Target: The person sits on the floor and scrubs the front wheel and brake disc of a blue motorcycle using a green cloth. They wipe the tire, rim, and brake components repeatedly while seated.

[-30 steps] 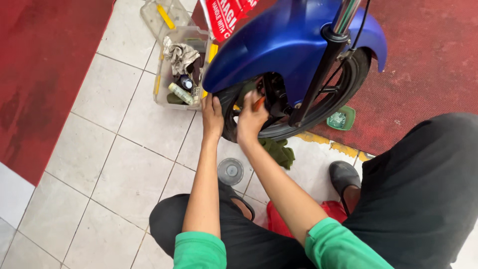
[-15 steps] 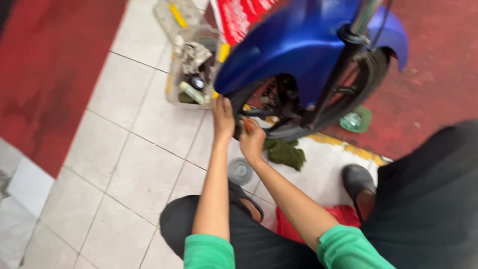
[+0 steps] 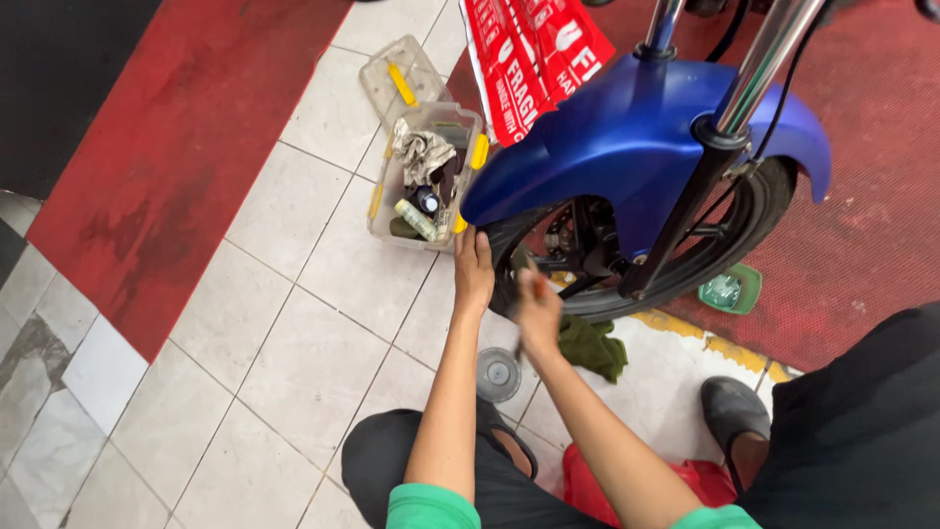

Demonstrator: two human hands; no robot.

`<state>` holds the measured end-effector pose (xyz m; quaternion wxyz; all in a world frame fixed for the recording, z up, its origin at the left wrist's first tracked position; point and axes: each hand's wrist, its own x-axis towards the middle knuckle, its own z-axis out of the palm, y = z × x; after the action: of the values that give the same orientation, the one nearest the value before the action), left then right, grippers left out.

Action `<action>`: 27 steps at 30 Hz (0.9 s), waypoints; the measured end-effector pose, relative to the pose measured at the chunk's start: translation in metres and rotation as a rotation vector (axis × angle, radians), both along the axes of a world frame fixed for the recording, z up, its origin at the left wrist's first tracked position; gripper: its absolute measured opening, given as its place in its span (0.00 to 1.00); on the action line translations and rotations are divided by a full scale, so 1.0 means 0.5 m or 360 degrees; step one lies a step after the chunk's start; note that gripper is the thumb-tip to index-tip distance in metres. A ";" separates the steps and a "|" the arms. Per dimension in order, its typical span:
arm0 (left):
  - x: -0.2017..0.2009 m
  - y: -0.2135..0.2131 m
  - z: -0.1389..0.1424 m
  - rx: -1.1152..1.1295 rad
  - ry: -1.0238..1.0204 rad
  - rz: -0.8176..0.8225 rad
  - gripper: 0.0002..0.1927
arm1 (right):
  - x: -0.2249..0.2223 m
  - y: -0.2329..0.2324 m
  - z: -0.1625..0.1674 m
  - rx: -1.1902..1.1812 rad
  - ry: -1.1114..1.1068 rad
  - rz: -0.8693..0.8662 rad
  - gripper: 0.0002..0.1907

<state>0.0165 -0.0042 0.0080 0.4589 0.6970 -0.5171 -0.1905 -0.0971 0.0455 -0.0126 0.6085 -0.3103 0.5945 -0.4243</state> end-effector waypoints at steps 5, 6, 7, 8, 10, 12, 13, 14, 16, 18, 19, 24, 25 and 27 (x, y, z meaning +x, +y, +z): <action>0.012 -0.012 0.001 0.0066 0.0004 0.0021 0.28 | 0.042 0.015 0.025 -0.0633 0.0354 0.0234 0.30; 0.012 -0.015 0.003 0.0056 -0.0022 0.0023 0.28 | 0.039 0.011 0.026 -0.0934 0.0523 0.0236 0.29; 0.010 -0.015 0.003 0.0051 -0.0014 0.0024 0.28 | 0.037 0.009 0.025 -0.0695 0.0557 0.0285 0.25; 0.008 -0.015 0.002 0.0050 -0.0003 0.0028 0.28 | 0.035 0.005 0.025 -0.0450 0.0589 0.0339 0.21; 0.006 -0.007 -0.005 0.0059 0.0031 0.0016 0.28 | 0.035 0.010 0.023 -0.0357 0.0406 0.0255 0.19; 0.008 0.001 -0.013 0.0067 0.0065 0.0006 0.27 | 0.041 0.024 0.021 -0.0663 -0.0032 -0.0013 0.21; 0.010 0.003 -0.016 0.0099 0.0037 0.0023 0.27 | 0.039 0.035 0.019 -0.0623 0.0106 0.0051 0.25; 0.012 0.006 -0.017 0.0109 0.0001 0.0031 0.27 | 0.039 0.052 0.015 -0.0606 0.0238 0.0105 0.28; 0.019 -0.001 -0.020 0.0066 -0.0025 0.0017 0.27 | 0.031 0.039 0.005 -0.0435 0.0508 0.0266 0.31; 0.020 0.000 -0.020 0.0102 0.0049 0.0026 0.28 | -0.004 0.034 -0.017 0.0016 0.0812 0.0553 0.31; 0.021 -0.002 -0.020 0.0088 0.0040 0.0025 0.27 | 0.000 0.016 -0.024 0.0054 0.0820 0.0579 0.27; 0.016 0.000 -0.016 0.0077 0.0054 0.0032 0.27 | 0.013 -0.027 -0.029 0.0175 0.0320 0.0492 0.20; 0.015 -0.001 -0.016 0.0058 0.0054 0.0028 0.28 | 0.008 -0.030 -0.033 -0.0173 0.0572 0.0419 0.18; 0.014 -0.003 -0.016 0.0021 0.0046 0.0008 0.28 | 0.009 -0.026 -0.021 -0.0885 0.1050 0.0257 0.24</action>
<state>0.0235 -0.0055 -0.0003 0.4622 0.6985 -0.5072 -0.2029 -0.0928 0.0323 -0.0231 0.3108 -0.6267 0.5940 -0.3973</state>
